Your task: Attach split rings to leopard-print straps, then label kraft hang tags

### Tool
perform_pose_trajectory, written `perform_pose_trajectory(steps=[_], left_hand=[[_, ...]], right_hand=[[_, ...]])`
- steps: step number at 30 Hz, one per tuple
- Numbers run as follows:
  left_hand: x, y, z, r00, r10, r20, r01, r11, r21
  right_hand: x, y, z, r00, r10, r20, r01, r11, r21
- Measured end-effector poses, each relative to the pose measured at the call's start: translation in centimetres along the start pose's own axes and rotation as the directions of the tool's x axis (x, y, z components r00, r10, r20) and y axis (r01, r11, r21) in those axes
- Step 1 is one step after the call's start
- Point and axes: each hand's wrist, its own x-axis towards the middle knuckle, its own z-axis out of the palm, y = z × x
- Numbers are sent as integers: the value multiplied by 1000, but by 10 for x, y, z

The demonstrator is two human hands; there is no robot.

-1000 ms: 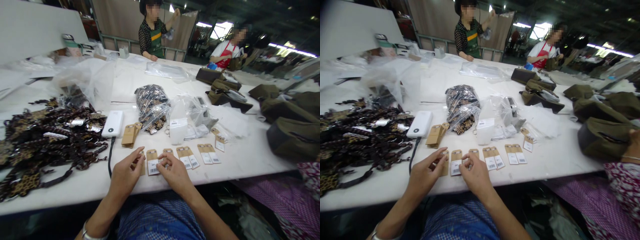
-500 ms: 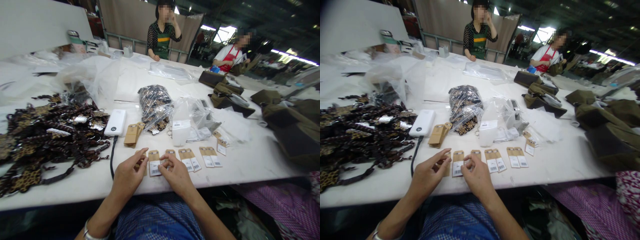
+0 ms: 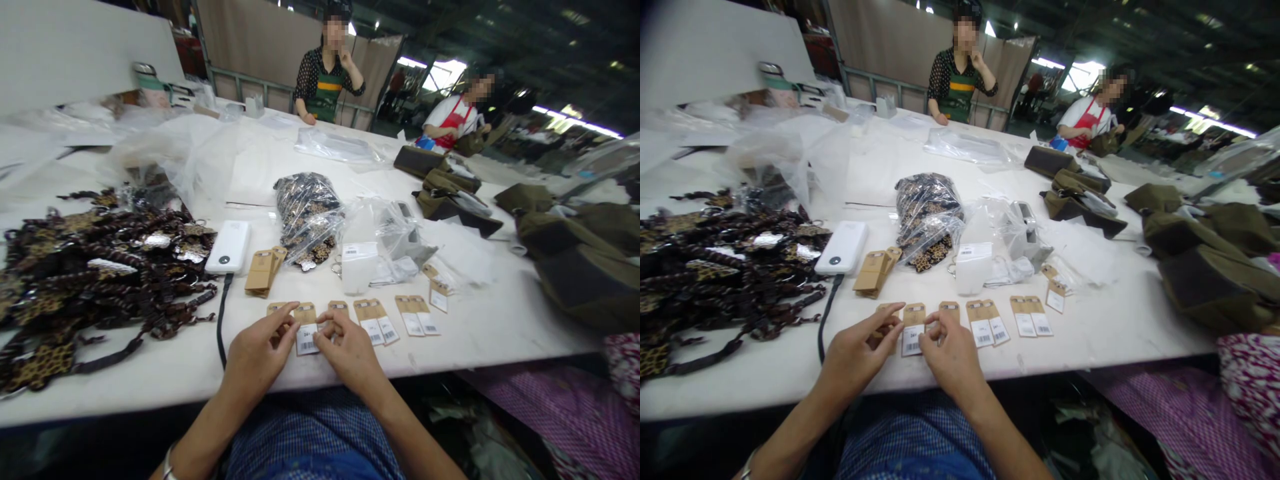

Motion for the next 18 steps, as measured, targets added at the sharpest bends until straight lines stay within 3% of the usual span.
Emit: perform_pose_trajectory(steps=[8, 18], left_hand=[[-1, -3, 3, 995, 62, 82, -67, 996, 60], [-3, -4, 8, 993, 39, 109, -49, 994, 93]], right_hand=[[0, -2, 1, 1000, -2, -27, 2, 1000, -23], [2, 0, 1, 999, -18, -41, 14, 996, -91]])
